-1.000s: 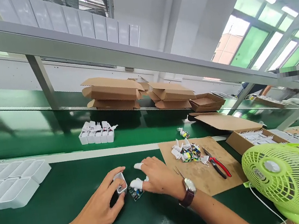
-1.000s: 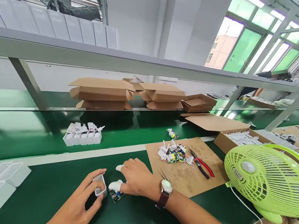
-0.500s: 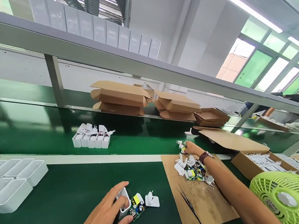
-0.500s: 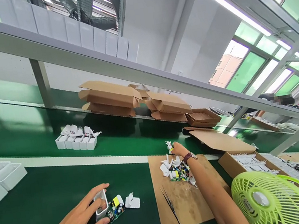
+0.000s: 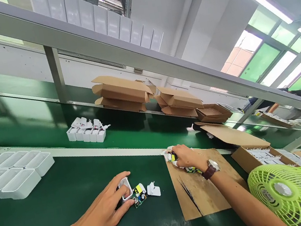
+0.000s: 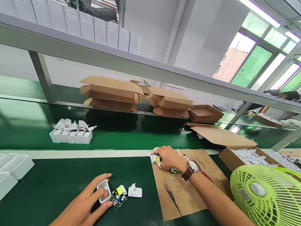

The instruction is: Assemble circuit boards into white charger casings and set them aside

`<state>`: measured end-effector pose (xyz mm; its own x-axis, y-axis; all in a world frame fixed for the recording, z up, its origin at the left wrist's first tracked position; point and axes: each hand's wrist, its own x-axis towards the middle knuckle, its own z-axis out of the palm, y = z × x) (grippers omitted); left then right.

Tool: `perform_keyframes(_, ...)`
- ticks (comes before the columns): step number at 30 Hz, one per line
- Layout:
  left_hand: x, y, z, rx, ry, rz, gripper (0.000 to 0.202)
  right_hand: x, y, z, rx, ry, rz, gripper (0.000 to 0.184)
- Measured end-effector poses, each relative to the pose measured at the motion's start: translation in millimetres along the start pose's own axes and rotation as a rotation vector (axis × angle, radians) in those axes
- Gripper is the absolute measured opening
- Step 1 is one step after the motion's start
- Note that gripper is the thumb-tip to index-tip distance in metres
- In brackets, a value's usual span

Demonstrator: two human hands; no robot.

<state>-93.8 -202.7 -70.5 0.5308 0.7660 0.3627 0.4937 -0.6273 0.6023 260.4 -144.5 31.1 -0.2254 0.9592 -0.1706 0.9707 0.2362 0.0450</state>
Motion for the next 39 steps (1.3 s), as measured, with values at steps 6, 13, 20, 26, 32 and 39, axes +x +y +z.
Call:
perform_keyframes(6,5,-1,-8.9,0.027,0.003,0.037,0.025,-29,-30,-5,0.101,0.109,-0.105,0.040)
perform_keyframes(13,12,-3,-22.1,0.014,0.004,0.026,0.038,-42,-102,34,0.432,0.127,-0.400,0.074)
perform_keyframes(20,10,-8,-22.8,0.015,-0.073,-0.068,0.077,-39,-112,71,0.508,0.179,-0.481,0.070)
perform_keyframes(26,6,-14,-22.4,0.031,-0.119,-0.127,0.080,-47,-112,75,0.651,0.362,-0.481,0.070)
perform_keyframes(32,2,-11,-18.4,-0.029,-0.082,-0.130,0.083,-55,-128,60,0.720,0.670,-0.485,0.058)
perform_keyframes(39,3,-5,-14.5,-0.024,0.048,0.063,0.080,-58,-144,73,0.550,0.829,-0.536,0.073)
